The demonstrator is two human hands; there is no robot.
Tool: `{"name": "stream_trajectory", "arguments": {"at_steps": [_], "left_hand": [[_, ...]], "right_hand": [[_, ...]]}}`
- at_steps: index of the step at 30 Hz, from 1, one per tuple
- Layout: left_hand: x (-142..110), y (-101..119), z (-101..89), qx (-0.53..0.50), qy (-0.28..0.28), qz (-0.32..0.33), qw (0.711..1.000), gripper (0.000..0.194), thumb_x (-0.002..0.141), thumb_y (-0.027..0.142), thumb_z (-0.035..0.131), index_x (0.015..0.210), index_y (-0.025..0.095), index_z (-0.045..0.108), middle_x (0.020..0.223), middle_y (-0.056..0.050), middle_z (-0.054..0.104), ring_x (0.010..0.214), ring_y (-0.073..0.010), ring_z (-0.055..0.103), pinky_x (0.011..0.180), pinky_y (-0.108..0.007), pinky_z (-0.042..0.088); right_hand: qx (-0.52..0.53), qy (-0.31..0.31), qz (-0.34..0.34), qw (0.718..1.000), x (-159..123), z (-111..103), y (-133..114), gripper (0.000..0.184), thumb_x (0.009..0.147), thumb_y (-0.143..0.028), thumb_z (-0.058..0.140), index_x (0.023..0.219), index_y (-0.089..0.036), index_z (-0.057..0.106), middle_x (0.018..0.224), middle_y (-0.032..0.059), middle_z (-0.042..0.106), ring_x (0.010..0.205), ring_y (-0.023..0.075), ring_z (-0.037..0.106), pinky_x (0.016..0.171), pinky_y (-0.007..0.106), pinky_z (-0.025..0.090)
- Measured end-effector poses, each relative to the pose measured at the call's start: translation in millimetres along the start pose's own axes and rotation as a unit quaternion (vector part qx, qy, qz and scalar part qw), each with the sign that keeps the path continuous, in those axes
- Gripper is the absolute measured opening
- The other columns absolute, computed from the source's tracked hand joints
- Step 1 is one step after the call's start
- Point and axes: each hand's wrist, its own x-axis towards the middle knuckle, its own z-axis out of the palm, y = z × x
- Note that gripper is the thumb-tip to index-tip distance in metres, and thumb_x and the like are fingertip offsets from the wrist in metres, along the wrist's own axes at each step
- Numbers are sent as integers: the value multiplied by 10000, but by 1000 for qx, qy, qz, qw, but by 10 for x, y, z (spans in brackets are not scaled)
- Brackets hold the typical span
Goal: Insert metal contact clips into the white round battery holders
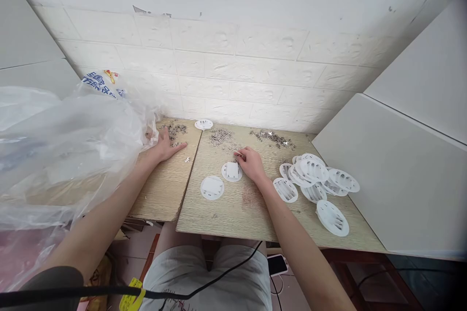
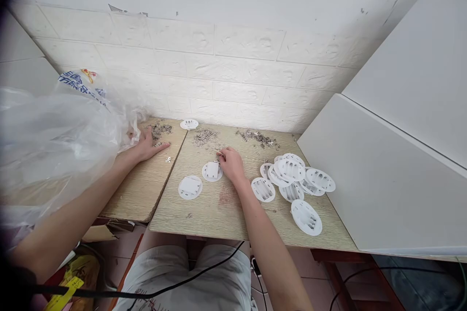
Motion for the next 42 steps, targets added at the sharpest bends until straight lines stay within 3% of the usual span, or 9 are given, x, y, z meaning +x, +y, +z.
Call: {"name": "stream_trajectory", "arguments": {"at_steps": [4, 9, 13, 19, 27, 32, 35, 39, 42], "left_hand": [[222, -18, 47, -4, 16, -2, 1000, 1168, 668, 781, 499, 1507, 105, 47, 1558, -235, -46, 1440, -394, 31, 1152, -536, 184], [434, -21, 75, 36, 43, 40, 998, 982, 746, 691, 485, 1481, 99, 210, 1531, -222, 199, 1428, -385, 148, 1142, -522, 208], [461, -36, 71, 59, 59, 102, 991, 814, 787, 621, 469, 1435, 145, 340, 1454, -185, 371, 1352, -374, 312, 1117, -510, 253], [570, -81, -36, 28, 85, 169, 982, 658, 849, 576, 384, 1365, 173, 454, 1470, -128, 378, 1355, -302, 338, 1125, -458, 269], [895, 3, -91, -5, -16, 146, 989, 652, 846, 608, 326, 1284, 178, 547, 1513, -81, 333, 1394, -255, 309, 1154, -402, 239], [757, 42, -93, -86, -4, 180, 980, 594, 848, 609, 315, 1114, 206, 661, 1341, -58, 559, 1261, -217, 484, 1117, -352, 332], [587, 32, -122, -106, -8, 196, 975, 593, 862, 600, 298, 1111, 208, 668, 1265, -53, 619, 1211, -211, 522, 1103, -347, 357], [387, -55, -151, -103, 47, 176, 978, 605, 890, 558, 270, 1262, 189, 570, 1382, -56, 521, 1302, -223, 438, 1139, -386, 299], [296, -128, -157, -67, 85, 84, 991, 685, 889, 554, 277, 1409, 124, 394, 1519, -130, 308, 1427, -277, 223, 1164, -464, 213]], "right_hand": [[-7, -8, 4, 1000, 8, -7, -9, 213, 859, -111, 494, 900, -166, 695, 904, 49, 609, 744, 133, 532, 681, 230, 355], [-16, -13, 4, 1000, 23, -9, -9, 194, 868, -143, 497, 879, -166, 690, 856, 40, 590, 718, 132, 517, 637, 227, 337], [-23, -12, 5, 1000, 33, -5, -14, 195, 868, -154, 501, 880, -174, 694, 840, 34, 586, 695, 130, 502, 630, 231, 327], [-10, -13, 12, 1000, 39, -6, -5, 183, 864, -165, 515, 873, -179, 697, 823, 23, 585, 677, 124, 494, 620, 231, 315], [-9, -17, 8, 1000, 38, -23, -4, 164, 868, -186, 519, 815, -176, 675, 794, 18, 565, 683, 128, 493, 621, 233, 309], [-11, -19, 3, 1000, 40, -34, -12, 166, 869, -178, 512, 814, -181, 669, 797, 20, 564, 682, 130, 490, 621, 231, 311], [-19, -20, 1, 1000, 40, -31, -11, 172, 872, -182, 509, 792, -181, 661, 792, 22, 565, 674, 131, 485, 615, 233, 306], [-18, -18, 4, 1000, 34, -29, -15, 212, 894, -225, 496, 750, -174, 641, 765, 19, 547, 650, 128, 474, 597, 235, 297], [-20, -20, 3, 1000, 29, -36, -29, 214, 897, -223, 494, 753, -171, 643, 773, 20, 549, 654, 128, 479, 599, 235, 298]]}}
